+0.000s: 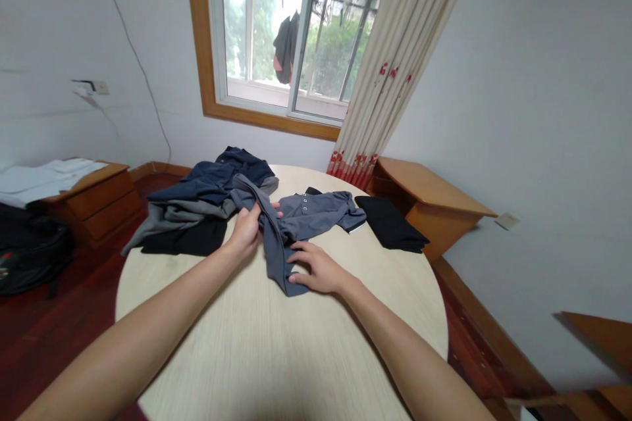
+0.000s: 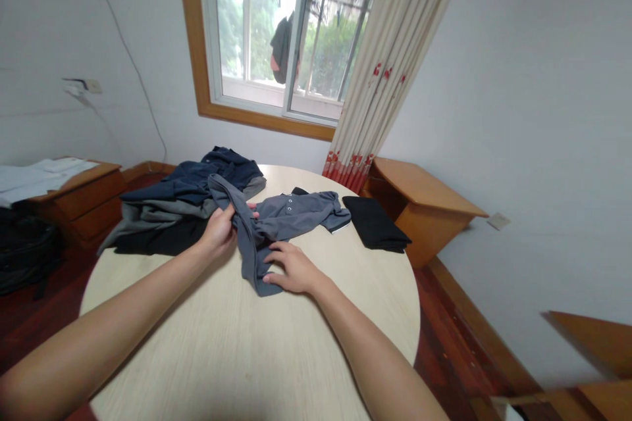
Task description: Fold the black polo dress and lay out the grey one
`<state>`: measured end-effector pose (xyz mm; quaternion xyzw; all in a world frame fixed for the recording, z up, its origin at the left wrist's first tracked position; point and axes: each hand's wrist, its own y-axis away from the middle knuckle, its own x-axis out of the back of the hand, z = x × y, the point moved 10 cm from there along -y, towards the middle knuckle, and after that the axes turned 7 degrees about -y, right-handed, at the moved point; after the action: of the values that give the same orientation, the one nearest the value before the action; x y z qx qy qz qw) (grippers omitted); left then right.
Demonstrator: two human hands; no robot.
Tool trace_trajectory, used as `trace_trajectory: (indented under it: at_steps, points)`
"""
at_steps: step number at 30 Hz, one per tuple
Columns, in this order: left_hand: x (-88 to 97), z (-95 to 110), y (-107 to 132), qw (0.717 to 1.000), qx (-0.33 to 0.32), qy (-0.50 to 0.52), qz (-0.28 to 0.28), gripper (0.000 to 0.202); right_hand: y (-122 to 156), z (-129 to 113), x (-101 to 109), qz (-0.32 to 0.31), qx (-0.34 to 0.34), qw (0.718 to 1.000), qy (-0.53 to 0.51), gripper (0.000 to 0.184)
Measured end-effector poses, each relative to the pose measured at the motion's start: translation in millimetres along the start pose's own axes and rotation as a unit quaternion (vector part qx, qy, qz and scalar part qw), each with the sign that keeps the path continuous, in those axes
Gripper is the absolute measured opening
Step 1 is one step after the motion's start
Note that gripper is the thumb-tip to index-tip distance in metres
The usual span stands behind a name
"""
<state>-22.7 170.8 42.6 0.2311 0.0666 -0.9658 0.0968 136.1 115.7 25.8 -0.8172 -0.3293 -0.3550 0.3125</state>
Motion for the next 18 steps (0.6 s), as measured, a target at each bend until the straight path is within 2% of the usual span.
trace_trajectory:
  at_steps: [2,5,7,9,12,15,17,18]
  points:
    - [9.8,6,-6,0.999,-0.026,-0.03,0.02,0.047,-1,-9,-1,-0.008,0.022,1.0,0.002,0.014]
    - [24.0,14,-15,0.995,-0.066,-0.057,0.053,0.05,0,-12,4,-0.012,0.035,0.999,-0.039,0.01]
    - [30.3,19,-19,0.991,-0.093,-0.07,0.064,0.05,2,2,21,0.038,0.0,0.995,-0.095,0.014]
    - [33.8,26,-21,0.986,-0.125,-0.084,0.067,0.05,10,24,48,0.128,-0.043,0.977,-0.162,0.021]
    - [34.3,35,-19,0.979,-0.163,-0.107,0.064,0.05,31,54,95,0.28,-0.065,0.918,-0.272,0.034]
    - [25.5,37,-16,0.975,-0.171,-0.137,0.035,0.051,60,78,137,0.422,-0.062,0.829,-0.361,0.046]
    - [14.3,35,-14,0.973,-0.169,-0.158,0.0,0.053,75,89,154,0.48,-0.061,0.779,-0.398,0.049]
    - [8.8,33,-12,0.972,-0.167,-0.166,-0.015,0.053,79,92,158,0.495,-0.063,0.763,-0.41,0.05]
